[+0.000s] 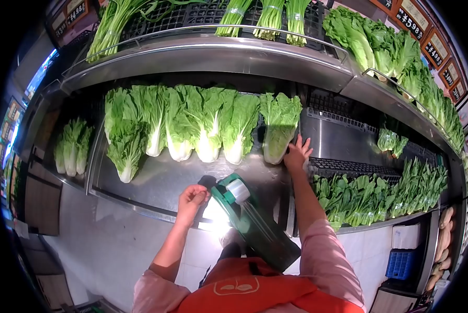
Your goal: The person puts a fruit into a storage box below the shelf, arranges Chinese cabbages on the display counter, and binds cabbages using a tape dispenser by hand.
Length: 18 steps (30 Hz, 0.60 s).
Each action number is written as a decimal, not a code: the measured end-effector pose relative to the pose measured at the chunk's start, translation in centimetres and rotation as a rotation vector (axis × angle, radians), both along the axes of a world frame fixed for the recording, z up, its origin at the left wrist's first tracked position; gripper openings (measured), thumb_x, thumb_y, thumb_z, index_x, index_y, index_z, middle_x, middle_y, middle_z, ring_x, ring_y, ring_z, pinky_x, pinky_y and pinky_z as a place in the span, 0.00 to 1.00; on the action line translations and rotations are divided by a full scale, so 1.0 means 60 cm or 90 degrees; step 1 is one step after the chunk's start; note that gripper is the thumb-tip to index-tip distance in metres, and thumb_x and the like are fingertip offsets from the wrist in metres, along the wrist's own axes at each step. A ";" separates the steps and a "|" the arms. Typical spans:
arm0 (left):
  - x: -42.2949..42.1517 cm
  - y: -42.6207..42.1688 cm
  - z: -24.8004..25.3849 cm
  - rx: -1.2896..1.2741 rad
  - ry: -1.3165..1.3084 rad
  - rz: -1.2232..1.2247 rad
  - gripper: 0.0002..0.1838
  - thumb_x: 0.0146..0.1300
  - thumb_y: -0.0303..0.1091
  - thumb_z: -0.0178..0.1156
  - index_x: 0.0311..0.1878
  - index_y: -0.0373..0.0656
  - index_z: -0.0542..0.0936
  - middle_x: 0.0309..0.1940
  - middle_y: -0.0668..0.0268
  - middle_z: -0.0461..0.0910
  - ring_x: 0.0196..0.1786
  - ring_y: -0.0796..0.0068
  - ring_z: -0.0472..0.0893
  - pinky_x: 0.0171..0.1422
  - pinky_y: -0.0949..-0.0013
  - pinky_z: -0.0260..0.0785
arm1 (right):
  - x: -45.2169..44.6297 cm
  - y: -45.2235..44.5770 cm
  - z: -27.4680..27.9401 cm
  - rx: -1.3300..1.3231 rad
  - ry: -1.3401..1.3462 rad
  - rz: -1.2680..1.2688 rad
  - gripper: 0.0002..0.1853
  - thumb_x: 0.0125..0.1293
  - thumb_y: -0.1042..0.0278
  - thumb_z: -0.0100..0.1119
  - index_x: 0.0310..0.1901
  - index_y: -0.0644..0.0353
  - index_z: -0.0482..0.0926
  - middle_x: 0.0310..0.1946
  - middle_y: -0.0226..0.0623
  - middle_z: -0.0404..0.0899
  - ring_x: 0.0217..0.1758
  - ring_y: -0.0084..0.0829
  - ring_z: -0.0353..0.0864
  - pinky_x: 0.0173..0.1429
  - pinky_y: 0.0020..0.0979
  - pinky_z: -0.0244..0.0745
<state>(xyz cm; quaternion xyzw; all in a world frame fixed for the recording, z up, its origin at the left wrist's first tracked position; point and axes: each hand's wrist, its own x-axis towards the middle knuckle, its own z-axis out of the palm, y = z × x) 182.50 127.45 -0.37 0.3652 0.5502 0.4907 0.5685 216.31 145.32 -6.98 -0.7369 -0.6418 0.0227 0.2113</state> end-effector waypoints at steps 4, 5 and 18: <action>0.014 0.030 0.021 -0.002 -0.015 -0.001 0.04 0.62 0.23 0.53 0.39 0.40 0.75 0.30 0.69 0.77 0.31 0.81 0.74 0.39 0.79 0.65 | -0.002 0.003 -0.013 0.024 -0.040 0.002 0.12 0.50 0.75 0.55 0.36 0.51 0.82 0.70 0.36 0.51 0.74 0.56 0.37 0.69 0.64 0.30; 0.015 0.042 0.023 0.003 -0.009 -0.010 0.04 0.61 0.23 0.54 0.39 0.39 0.75 0.30 0.70 0.77 0.32 0.82 0.74 0.38 0.78 0.66 | 0.000 0.002 -0.016 0.032 -0.046 0.003 0.12 0.51 0.75 0.55 0.37 0.51 0.82 0.70 0.35 0.50 0.74 0.55 0.37 0.69 0.64 0.31; 0.092 0.235 -0.010 -0.005 0.530 -0.127 0.50 0.51 0.57 0.65 0.67 0.33 0.54 0.52 0.47 0.73 0.50 0.59 0.77 0.51 0.62 0.70 | -0.021 -0.012 0.051 -0.045 -0.155 0.088 0.11 0.48 0.66 0.56 0.31 0.60 0.83 0.46 0.44 0.77 0.59 0.52 0.67 0.64 0.58 0.52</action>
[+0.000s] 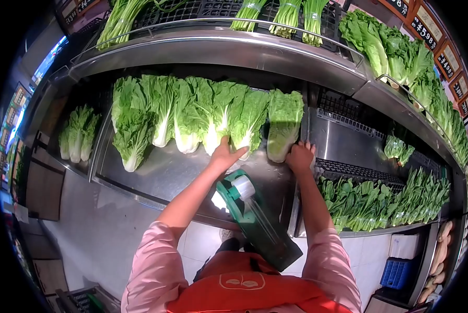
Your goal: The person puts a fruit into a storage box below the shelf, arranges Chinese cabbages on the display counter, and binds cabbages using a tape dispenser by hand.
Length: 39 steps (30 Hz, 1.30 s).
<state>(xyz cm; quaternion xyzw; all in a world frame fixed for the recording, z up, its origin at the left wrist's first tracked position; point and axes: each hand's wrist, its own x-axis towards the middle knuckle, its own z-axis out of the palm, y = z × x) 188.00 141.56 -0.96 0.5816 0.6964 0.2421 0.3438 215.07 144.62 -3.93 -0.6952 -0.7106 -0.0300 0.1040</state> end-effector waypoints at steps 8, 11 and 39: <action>0.074 0.036 0.046 -0.109 0.110 0.038 0.67 0.42 0.62 0.69 0.71 0.40 0.33 0.51 0.41 0.73 0.50 0.48 0.77 0.54 0.60 0.71 | 0.027 -0.019 0.023 -0.006 0.285 -0.003 0.14 0.45 0.60 0.58 0.26 0.65 0.79 0.28 0.48 0.80 0.30 0.48 0.79 0.37 0.42 0.72; 0.081 0.046 0.020 -0.084 0.042 0.090 0.68 0.39 0.53 0.74 0.71 0.44 0.33 0.54 0.39 0.69 0.53 0.47 0.74 0.56 0.58 0.69 | 0.037 -0.023 0.011 0.013 0.444 0.007 0.11 0.48 0.63 0.59 0.25 0.64 0.76 0.23 0.39 0.79 0.23 0.37 0.77 0.32 0.34 0.70; -0.001 0.001 0.150 -0.305 -0.713 0.044 0.22 0.51 0.46 0.67 0.48 0.49 0.74 0.42 0.64 0.80 0.41 0.65 0.82 0.44 0.50 0.74 | 0.025 -0.042 -0.026 0.066 1.097 0.014 0.11 0.60 0.73 0.50 0.43 0.65 0.77 0.34 0.24 0.75 0.37 0.16 0.71 0.42 0.21 0.65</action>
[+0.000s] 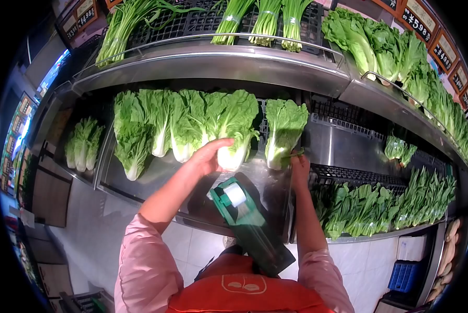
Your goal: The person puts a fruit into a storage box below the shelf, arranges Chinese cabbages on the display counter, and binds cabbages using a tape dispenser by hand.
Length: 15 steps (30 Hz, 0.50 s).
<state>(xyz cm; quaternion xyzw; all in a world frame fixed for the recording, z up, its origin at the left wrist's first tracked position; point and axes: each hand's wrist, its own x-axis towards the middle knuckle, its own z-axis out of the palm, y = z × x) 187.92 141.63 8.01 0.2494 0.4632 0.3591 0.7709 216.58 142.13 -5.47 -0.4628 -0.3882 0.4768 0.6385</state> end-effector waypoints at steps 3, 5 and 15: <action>-0.033 -0.052 0.048 -0.008 -0.109 0.036 0.25 0.52 0.45 0.65 0.52 0.49 0.73 0.46 0.62 0.79 0.46 0.61 0.80 0.47 0.47 0.73 | 0.005 0.001 -0.012 0.004 -0.008 -0.001 0.10 0.60 0.74 0.50 0.42 0.65 0.76 0.33 0.27 0.75 0.37 0.18 0.71 0.43 0.21 0.65; -0.052 -0.097 0.072 0.013 -0.152 0.073 0.28 0.54 0.48 0.62 0.57 0.48 0.71 0.50 0.57 0.77 0.48 0.51 0.78 0.47 0.39 0.70 | 0.003 -0.002 -0.006 -0.008 -0.038 -0.011 0.08 0.59 0.74 0.50 0.39 0.65 0.75 0.31 0.26 0.74 0.35 0.17 0.70 0.41 0.21 0.64; -0.129 -0.401 0.082 0.153 -0.332 0.323 0.35 0.54 0.52 0.59 0.63 0.46 0.66 0.56 0.52 0.72 0.50 0.41 0.75 0.45 0.37 0.72 | 0.003 -0.004 0.039 -0.033 -0.302 -0.029 0.08 0.60 0.70 0.52 0.34 0.68 0.75 0.26 0.31 0.75 0.27 0.21 0.69 0.33 0.26 0.65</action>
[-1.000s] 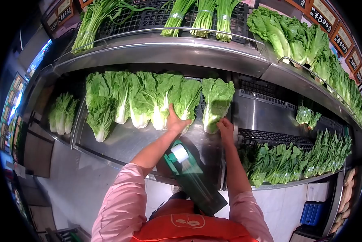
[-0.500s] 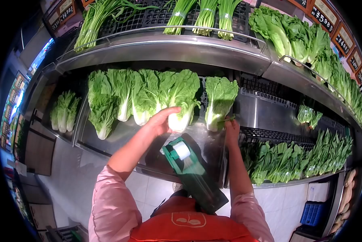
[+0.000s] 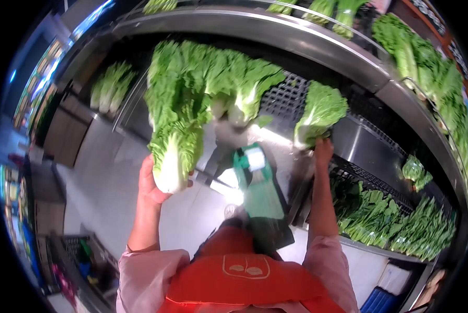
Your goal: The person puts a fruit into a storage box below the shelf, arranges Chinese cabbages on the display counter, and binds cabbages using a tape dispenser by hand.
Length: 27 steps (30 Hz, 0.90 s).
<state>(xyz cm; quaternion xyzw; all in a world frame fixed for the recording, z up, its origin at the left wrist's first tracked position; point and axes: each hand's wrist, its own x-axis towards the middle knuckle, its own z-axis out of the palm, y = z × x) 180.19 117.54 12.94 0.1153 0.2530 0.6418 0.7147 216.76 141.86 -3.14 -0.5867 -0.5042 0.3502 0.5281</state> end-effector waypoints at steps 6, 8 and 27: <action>-0.010 -0.172 -0.029 -0.050 0.031 0.236 0.33 0.53 0.52 0.59 0.60 0.46 0.69 0.52 0.54 0.74 0.46 0.48 0.76 0.38 0.52 0.71 | 0.015 -0.025 0.024 0.046 0.201 0.157 0.04 0.64 0.71 0.57 0.33 0.61 0.76 0.31 0.28 0.78 0.36 0.18 0.75 0.41 0.22 0.69; -0.014 -0.206 -0.043 -0.054 0.022 0.286 0.31 0.53 0.52 0.59 0.59 0.46 0.70 0.50 0.55 0.74 0.45 0.50 0.76 0.35 0.57 0.69 | -0.043 -0.105 0.150 0.043 0.265 0.195 0.09 0.66 0.69 0.55 0.43 0.66 0.74 0.37 0.32 0.77 0.38 0.21 0.76 0.47 0.22 0.72; -0.159 -0.628 -0.241 -0.370 -0.131 0.373 0.26 0.58 0.55 0.54 0.55 0.52 0.72 0.48 0.62 0.77 0.45 0.60 0.77 0.41 0.49 0.71 | -0.430 -0.489 -0.344 -0.733 0.337 0.158 0.06 0.63 0.66 0.54 0.33 0.59 0.74 0.21 0.31 0.74 0.23 0.31 0.77 0.26 0.31 0.73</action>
